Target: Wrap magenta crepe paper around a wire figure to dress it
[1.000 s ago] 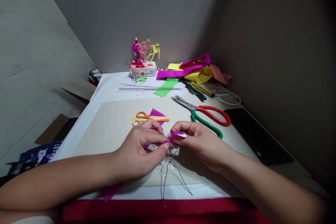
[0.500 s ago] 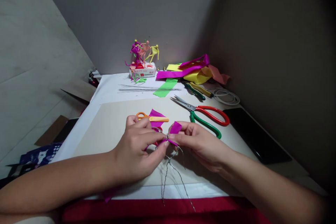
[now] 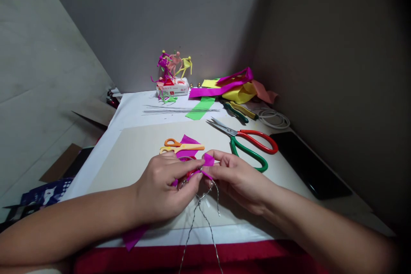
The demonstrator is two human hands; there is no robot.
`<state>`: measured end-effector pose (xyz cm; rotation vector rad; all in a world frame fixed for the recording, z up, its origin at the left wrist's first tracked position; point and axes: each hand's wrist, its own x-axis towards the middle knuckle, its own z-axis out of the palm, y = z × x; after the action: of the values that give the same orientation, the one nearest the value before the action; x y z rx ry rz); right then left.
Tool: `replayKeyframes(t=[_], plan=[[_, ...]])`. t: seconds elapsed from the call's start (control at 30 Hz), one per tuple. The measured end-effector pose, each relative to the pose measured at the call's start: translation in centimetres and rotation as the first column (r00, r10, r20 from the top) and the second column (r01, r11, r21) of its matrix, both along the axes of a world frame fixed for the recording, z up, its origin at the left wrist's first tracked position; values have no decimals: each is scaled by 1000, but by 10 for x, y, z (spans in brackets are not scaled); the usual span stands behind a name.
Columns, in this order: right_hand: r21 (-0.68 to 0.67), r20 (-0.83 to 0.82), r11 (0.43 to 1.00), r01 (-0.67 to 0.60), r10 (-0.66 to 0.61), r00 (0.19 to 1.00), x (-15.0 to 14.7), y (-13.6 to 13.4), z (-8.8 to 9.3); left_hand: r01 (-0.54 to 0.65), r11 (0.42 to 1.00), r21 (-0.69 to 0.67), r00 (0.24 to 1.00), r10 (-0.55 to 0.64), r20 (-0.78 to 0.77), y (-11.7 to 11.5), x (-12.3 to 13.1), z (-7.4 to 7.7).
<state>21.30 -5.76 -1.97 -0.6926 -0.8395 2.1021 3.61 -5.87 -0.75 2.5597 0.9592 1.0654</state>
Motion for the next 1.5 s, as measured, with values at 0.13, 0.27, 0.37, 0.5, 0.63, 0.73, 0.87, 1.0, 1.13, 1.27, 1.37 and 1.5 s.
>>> replayKeyframes(t=[0.13, 0.27, 0.37, 0.5, 0.63, 0.73, 0.87, 1.0, 1.13, 1.27, 1.37, 1.5], plan=[[-8, -7, 1000, -6, 6, 1000, -1, -1, -4, -30, 999, -12, 999, 30, -44, -1, 0, 4], [-12, 3, 1000, -14, 14, 1000, 0, -1, -8, -17, 998, -55, 1000, 16, -17, -1, 0, 4], [-13, 3, 1000, -10, 10, 1000, -1, -1, -9, -47, 982, -183, 999, 47, -7, -2, -2, 2], [-15, 7, 1000, 10, -10, 1000, -2, -1, -9, -84, 928, -364, 996, 77, -33, -3, -4, 4], [1, 25, 1000, -17, 17, 1000, -3, -2, -11, -75, 870, -487, 997, 69, -30, 0, 0, 12], [2, 28, 999, -42, 42, 999, -3, -3, -11, -48, 764, -643, 998, 64, 2, 2, 5, 18], [9, 37, 996, -85, 84, 996, -2, -4, -11, 1, 643, -766, 998, 46, 40, 3, 7, 23], [4, 30, 990, -139, 138, 990, -2, -5, -11, -22, 659, -752, 999, 35, 1, 3, 3, 21], [-3, 6, 986, -167, 167, 986, -3, -6, -13, 14, 629, -777, 1000, -3, 16, 3, -1, 19], [-26, 9, 984, -173, 174, 985, -5, -6, -13, 9, 557, -831, 1000, -21, -4, 3, 0, 24], [-31, 16, 983, -183, 183, 983, -6, -6, -12, -7, 518, -855, 997, -62, -46, 4, 1, 29], [-9, 56, 980, -200, 201, 978, -7, -7, -12, -26, 524, -851, 991, -96, -89, 5, 2, 32]])
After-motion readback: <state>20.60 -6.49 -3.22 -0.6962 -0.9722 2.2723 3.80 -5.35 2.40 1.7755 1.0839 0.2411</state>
